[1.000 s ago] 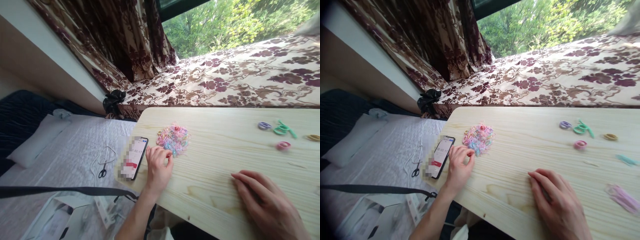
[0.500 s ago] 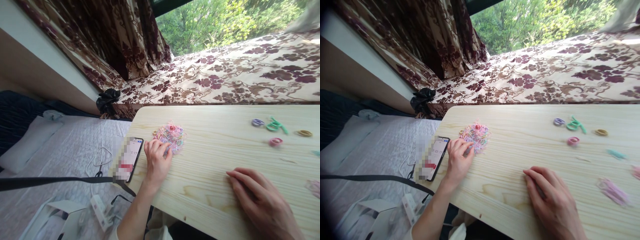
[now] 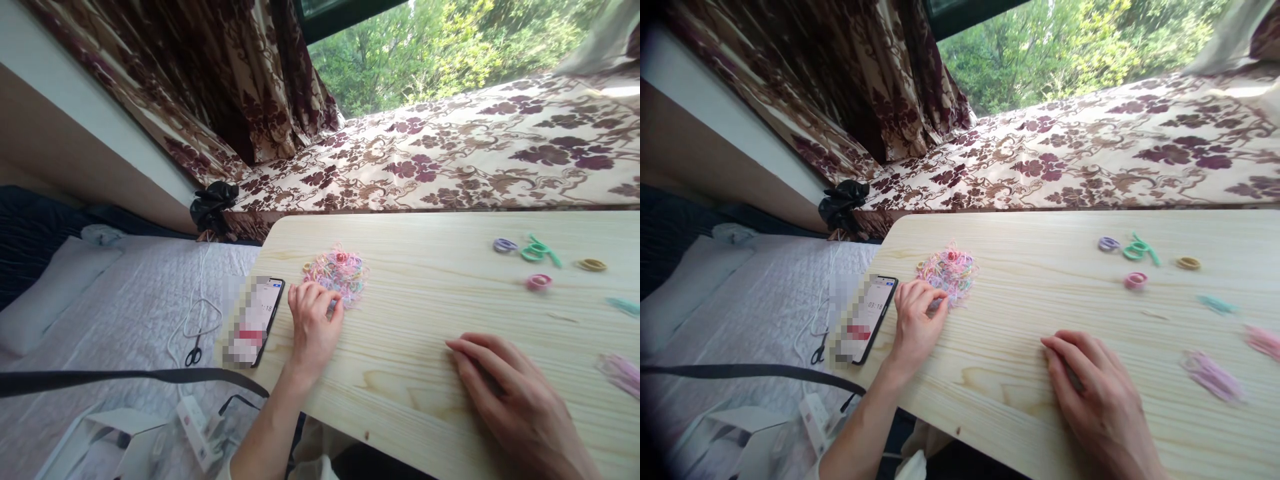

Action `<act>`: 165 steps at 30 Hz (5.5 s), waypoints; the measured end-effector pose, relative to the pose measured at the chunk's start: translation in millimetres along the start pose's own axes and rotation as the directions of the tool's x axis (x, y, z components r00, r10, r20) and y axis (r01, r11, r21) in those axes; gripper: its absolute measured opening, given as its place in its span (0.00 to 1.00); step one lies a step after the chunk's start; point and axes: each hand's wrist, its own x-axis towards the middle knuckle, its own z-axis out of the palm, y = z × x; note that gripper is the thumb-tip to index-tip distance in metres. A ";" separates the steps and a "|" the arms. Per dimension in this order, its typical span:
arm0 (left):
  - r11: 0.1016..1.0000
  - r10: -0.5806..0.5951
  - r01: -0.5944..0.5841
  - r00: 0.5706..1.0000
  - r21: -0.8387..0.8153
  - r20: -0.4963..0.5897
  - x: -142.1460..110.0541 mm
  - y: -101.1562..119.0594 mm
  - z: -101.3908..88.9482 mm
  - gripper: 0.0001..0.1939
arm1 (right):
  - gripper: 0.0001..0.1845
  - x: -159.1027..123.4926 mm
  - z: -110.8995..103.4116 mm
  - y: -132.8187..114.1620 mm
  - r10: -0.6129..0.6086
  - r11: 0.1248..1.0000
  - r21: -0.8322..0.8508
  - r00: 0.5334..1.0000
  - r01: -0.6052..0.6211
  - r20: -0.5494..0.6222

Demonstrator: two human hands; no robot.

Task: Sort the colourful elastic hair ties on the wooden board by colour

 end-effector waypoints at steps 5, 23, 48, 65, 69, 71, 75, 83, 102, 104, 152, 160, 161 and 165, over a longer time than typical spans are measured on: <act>1.000 0.013 -0.013 1.000 -0.017 -0.003 -0.5 3.2 -0.4 0.04 | 0.08 1.5 -1.6 -1.7 -0.001 1.000 0.003 1.000 0.001 0.001; 0.999 -0.017 0.016 1.000 0.040 0.011 -0.6 4.2 -1.4 0.03 | 0.09 -0.8 -2.8 0.1 0.049 0.999 0.009 0.997 -0.050 0.053; 0.967 0.154 -0.108 0.969 -0.232 0.194 -29.0 46.8 -5.5 0.07 | 0.08 5.2 -5.3 -9.1 0.092 0.994 0.057 0.996 -0.093 0.017; 0.986 0.137 -0.120 0.978 -0.113 0.157 -35.7 28.7 -9.0 0.09 | 0.07 4.6 -6.4 -9.7 0.094 0.994 0.054 0.995 -0.096 0.030; 0.995 0.098 -0.100 0.986 0.014 0.132 -25.8 23.5 -5.7 0.11 | 0.08 4.1 -5.8 -9.6 0.082 0.996 0.043 0.996 -0.083 0.021; 0.993 0.097 -0.107 0.982 0.053 0.160 -22.8 23.4 -5.1 0.12 | 0.07 3.7 -5.9 -9.4 0.077 0.996 0.039 0.997 -0.078 0.021; 0.991 0.096 -0.114 0.971 0.073 0.217 -22.5 27.5 -6.2 0.15 | 0.07 3.1 -6.5 -8.8 0.082 0.996 0.043 0.996 -0.083 0.020; 0.984 0.179 -0.180 0.962 -0.012 0.208 -30.0 29.7 -13.3 0.13 | 0.07 3.0 -4.7 -8.9 0.082 0.996 0.041 0.996 -0.084 0.032; 0.991 0.135 -0.137 0.970 -0.003 0.204 -30.0 25.3 -14.2 0.11 | 0.05 3.0 -4.4 -9.6 0.047 0.997 0.053 0.999 -0.048 0.013; 0.991 0.130 -0.131 0.975 -0.006 0.182 -31.1 25.0 -14.6 0.09 | 0.06 2.9 -3.9 -9.0 0.045 0.997 0.055 0.999 -0.045 0.015; 0.886 0.433 -0.373 0.878 -0.274 0.203 -14.7 86.3 -0.1 0.06 | 0.04 8.0 -15.6 -21.4 0.016 0.994 0.106 1.000 -0.019 0.025; 0.881 0.427 -0.374 0.892 -0.290 0.147 -15.3 86.6 0.7 0.06 | 0.03 9.7 -16.8 -21.2 0.024 0.990 0.139 0.999 -0.020 -0.030; 0.881 0.429 -0.374 0.891 -0.291 0.152 -15.1 86.2 0.6 0.06 | 0.03 9.7 -17.0 -21.4 0.026 0.991 0.135 0.999 -0.020 -0.042; 0.878 0.432 -0.372 0.887 -0.301 0.164 -15.1 86.0 0.2 0.06 | 0.04 10.9 -17.6 -23.9 0.028 0.991 0.132 0.998 -0.020 -0.055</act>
